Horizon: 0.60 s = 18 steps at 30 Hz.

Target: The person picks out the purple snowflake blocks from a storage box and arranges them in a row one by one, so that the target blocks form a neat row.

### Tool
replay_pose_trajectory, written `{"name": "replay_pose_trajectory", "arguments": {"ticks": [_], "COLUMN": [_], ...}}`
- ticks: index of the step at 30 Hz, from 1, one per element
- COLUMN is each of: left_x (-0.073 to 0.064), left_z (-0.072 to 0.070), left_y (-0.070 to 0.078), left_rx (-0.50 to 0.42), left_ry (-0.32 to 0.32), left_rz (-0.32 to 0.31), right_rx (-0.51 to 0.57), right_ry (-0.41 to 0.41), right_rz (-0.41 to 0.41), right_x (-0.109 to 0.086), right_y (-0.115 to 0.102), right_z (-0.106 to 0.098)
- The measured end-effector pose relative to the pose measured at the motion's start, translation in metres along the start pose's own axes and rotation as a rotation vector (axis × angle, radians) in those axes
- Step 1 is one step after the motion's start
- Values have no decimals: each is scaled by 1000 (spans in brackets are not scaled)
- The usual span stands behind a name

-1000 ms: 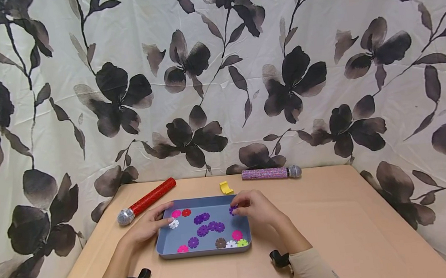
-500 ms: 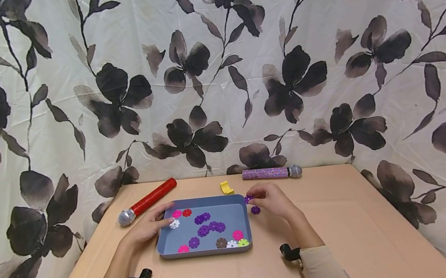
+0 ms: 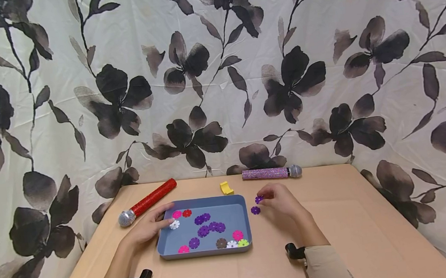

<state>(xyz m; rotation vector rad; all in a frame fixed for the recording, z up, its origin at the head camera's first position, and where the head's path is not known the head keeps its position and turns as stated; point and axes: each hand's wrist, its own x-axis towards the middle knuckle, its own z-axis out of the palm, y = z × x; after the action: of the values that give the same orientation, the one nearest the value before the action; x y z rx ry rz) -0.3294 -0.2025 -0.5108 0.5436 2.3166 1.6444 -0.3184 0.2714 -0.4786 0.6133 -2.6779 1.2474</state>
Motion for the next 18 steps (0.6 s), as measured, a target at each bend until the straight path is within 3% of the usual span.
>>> {"name": "replay_pose_trajectory", "arguments": {"ticks": [4, 18], "left_x": [0, -1], "left_z": [0, -1], "left_y": [0, -1], "left_rx": [2, -8], "left_ry": [4, -2], "left_rz": [-4, 2], "right_rx": [-49, -6], "right_ry": [-4, -93], "right_rz": [10, 107], "right_x": [-2, -7], "right_y": [9, 22], "right_z": [-2, 1]}}
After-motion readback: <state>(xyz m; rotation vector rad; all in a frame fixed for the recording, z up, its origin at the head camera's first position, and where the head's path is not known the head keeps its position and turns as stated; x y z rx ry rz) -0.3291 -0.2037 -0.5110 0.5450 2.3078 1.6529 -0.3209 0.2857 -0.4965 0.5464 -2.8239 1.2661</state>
